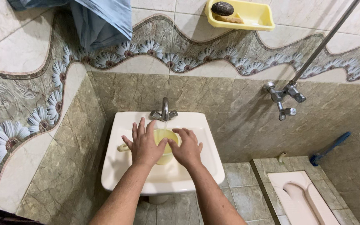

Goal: The person rinses a yellow plastic pitcher under a faucet and rubs the interior and exterior surfaces by hand while pouring water into a sink.

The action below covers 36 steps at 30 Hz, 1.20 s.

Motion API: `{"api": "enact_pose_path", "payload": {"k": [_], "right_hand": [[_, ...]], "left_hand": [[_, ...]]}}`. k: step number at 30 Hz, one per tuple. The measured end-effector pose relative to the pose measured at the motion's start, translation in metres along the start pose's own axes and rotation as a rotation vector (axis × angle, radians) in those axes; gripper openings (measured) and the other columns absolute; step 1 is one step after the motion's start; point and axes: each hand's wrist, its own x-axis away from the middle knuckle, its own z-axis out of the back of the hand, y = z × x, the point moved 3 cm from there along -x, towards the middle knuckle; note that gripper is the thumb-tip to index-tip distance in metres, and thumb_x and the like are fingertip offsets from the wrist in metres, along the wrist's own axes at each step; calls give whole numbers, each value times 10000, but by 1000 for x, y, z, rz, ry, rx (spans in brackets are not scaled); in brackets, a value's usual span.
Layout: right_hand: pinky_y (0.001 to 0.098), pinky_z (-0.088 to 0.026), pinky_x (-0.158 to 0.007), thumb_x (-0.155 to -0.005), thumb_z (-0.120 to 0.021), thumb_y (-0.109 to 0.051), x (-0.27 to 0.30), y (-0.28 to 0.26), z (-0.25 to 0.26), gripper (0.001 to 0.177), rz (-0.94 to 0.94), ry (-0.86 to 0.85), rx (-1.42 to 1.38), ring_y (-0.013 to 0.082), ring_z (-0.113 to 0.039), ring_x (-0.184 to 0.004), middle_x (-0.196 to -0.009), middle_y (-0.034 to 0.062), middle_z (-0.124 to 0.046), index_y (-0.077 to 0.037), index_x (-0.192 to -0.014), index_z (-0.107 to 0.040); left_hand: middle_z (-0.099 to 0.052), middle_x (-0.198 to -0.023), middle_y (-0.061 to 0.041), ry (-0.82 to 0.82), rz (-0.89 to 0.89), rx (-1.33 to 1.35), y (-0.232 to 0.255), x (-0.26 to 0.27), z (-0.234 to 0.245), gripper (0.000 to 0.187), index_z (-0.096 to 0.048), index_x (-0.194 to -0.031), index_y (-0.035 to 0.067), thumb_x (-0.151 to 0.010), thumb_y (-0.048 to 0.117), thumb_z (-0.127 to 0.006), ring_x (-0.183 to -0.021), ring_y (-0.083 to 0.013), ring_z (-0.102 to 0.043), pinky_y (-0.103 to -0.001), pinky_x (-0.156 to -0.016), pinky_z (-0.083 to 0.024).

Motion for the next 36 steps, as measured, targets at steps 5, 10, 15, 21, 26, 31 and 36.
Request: {"api": "enact_pose_path", "payload": {"k": [5,10,15,21,26,31,36], "right_hand": [[725,-148,-1187,-899,-704,-376,8,1,-4,453,11,41,-32,240,-390,-1464,-1513,23,-477,-288,-1337,-632],[723,-130,-1192,-885,-719,-401,12,3,-6,504,-37,18,-8,234,-326,-1503,-1562,27,-426,-294,-1362,-600],[736,-120,-1186,-897,-707,-396,15,5,-13,504,-38,32,-25,254,-238,-1561,-1598,31,-406,-287,-1377,-595],[743,-84,-1181,-912,-695,-402,22,8,-16,507,-68,21,-2,283,-197,-1562,-1605,44,-382,-291,-1392,-573],[739,-99,-1181,-895,-710,-401,26,2,-13,515,-70,62,-44,280,-210,-1565,-1605,38,-393,-295,-1383,-583],[738,-100,-1181,-892,-713,-398,27,0,-18,514,-64,82,-64,284,-214,-1564,-1604,35,-400,-292,-1379,-590],[728,-98,-1189,-891,-715,-403,25,-3,-25,520,-59,75,-65,283,-214,-1564,-1604,41,-397,-286,-1383,-590]], "left_hand": [[-151,-1687,-98,16,-30,26,-1,5,-3,843,-323,-1540,263,-848,459,-764,-1572,-341,-62,-729,-1184,47],[-157,-1681,-107,10,-44,48,-6,7,-6,926,-262,-1564,249,-826,450,-784,-1568,-355,-66,-736,-1176,39],[-157,-1678,-126,-1,-65,39,-10,7,-10,959,-219,-1579,241,-831,448,-782,-1571,-359,-62,-744,-1173,37],[-126,-1677,-115,-69,-69,-5,-9,12,-7,948,-186,-1585,258,-857,452,-761,-1569,-345,-38,-735,-1180,57],[-133,-1681,-118,-63,-93,-6,-9,12,1,935,-196,-1586,249,-862,440,-758,-1572,-347,-42,-731,-1183,57],[-132,-1683,-121,-43,-113,3,-13,10,2,933,-206,-1584,243,-857,430,-759,-1568,-355,-45,-730,-1181,51],[-143,-1685,-116,-30,-112,4,-19,9,3,912,-223,-1578,242,-857,418,-755,-1574,-357,-53,-734,-1181,38]]}}
